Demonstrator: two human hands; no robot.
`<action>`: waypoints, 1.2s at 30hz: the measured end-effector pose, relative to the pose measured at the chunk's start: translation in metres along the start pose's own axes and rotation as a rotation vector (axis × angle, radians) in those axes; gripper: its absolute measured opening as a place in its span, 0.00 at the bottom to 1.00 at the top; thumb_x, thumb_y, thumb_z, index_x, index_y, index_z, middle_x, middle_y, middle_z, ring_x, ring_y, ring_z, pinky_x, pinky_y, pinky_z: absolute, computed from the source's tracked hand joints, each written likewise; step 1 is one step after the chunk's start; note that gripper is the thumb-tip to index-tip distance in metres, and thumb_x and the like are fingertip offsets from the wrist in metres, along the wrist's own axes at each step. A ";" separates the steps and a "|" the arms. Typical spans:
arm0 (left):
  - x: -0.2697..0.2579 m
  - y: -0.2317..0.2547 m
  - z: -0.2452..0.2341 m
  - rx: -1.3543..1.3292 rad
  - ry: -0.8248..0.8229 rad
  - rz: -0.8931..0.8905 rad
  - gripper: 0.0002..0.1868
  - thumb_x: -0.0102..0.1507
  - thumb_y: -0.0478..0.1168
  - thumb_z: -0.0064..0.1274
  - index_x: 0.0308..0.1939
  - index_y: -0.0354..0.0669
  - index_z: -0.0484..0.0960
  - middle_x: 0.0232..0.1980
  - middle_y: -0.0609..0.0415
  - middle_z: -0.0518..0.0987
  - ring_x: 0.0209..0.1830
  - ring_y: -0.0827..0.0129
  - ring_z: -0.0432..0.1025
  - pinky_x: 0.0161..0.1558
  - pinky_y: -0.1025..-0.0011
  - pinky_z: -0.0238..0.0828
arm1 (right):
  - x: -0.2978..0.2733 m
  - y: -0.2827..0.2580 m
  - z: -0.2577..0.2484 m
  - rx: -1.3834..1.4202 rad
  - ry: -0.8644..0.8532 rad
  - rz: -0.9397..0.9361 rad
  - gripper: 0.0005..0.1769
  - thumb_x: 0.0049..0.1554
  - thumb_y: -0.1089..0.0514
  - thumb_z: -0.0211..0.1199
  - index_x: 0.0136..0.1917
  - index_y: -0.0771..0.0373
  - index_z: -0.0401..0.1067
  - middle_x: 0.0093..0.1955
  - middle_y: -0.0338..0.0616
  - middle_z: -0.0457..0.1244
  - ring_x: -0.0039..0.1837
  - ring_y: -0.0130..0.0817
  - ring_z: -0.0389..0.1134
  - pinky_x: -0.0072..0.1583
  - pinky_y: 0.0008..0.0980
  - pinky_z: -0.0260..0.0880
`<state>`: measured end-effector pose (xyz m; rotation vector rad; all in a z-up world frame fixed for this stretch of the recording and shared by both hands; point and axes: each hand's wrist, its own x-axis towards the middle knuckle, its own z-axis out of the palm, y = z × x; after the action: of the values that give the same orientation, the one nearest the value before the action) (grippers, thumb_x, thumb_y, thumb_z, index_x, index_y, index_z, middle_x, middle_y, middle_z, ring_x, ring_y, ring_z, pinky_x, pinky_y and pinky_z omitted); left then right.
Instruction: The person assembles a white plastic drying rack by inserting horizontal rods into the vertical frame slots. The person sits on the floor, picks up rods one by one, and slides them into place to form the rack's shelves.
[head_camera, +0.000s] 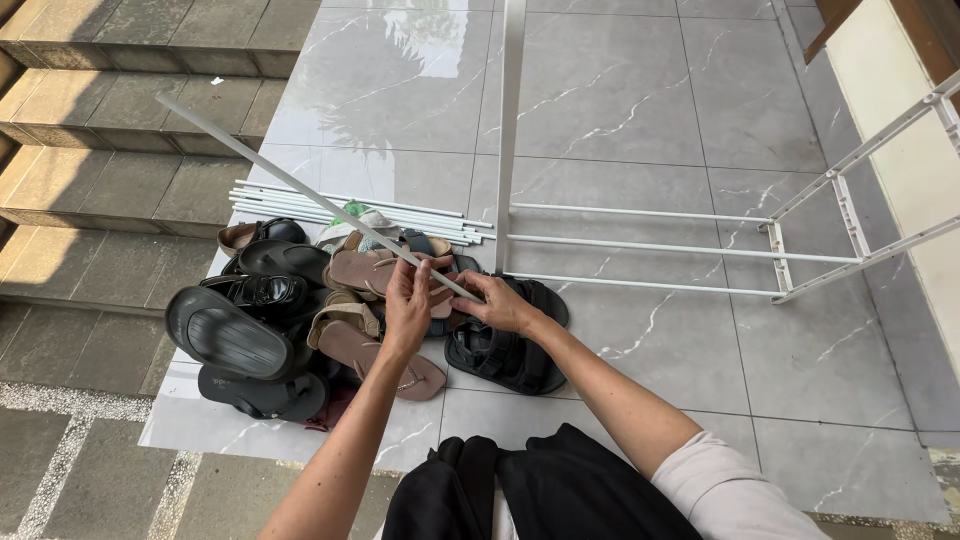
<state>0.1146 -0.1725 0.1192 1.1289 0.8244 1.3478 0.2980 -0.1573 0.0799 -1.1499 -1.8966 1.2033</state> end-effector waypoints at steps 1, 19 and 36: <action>-0.012 -0.006 0.013 -0.001 -0.018 0.016 0.11 0.73 0.43 0.38 0.52 0.39 0.69 0.55 0.46 0.81 0.52 0.64 0.80 0.49 0.65 0.84 | -0.010 -0.002 -0.006 0.055 -0.022 -0.085 0.16 0.58 0.52 0.64 0.55 0.62 0.73 0.46 0.42 0.68 0.50 0.29 0.68 0.57 0.34 0.68; -0.094 -0.119 0.254 0.059 -0.289 -0.002 0.15 0.75 0.39 0.33 0.61 0.34 0.67 0.54 0.49 0.77 0.55 0.66 0.78 0.59 0.65 0.82 | -0.174 -0.065 -0.161 -0.069 0.194 -0.186 0.26 0.61 0.43 0.59 0.66 0.59 0.69 0.45 0.39 0.71 0.47 0.29 0.73 0.52 0.32 0.74; -0.075 -0.063 0.225 0.446 0.262 0.143 0.21 0.66 0.35 0.53 0.62 0.36 0.73 0.64 0.45 0.79 0.59 0.59 0.79 0.57 0.66 0.77 | -0.216 -0.106 -0.260 -0.507 0.562 -0.347 0.15 0.66 0.55 0.59 0.64 0.58 0.76 0.36 0.44 0.64 0.34 0.31 0.59 0.39 0.36 0.60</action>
<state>0.3396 -0.2707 0.1140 1.3907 1.3021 1.4934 0.5717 -0.2729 0.2730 -1.1782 -1.8765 0.1719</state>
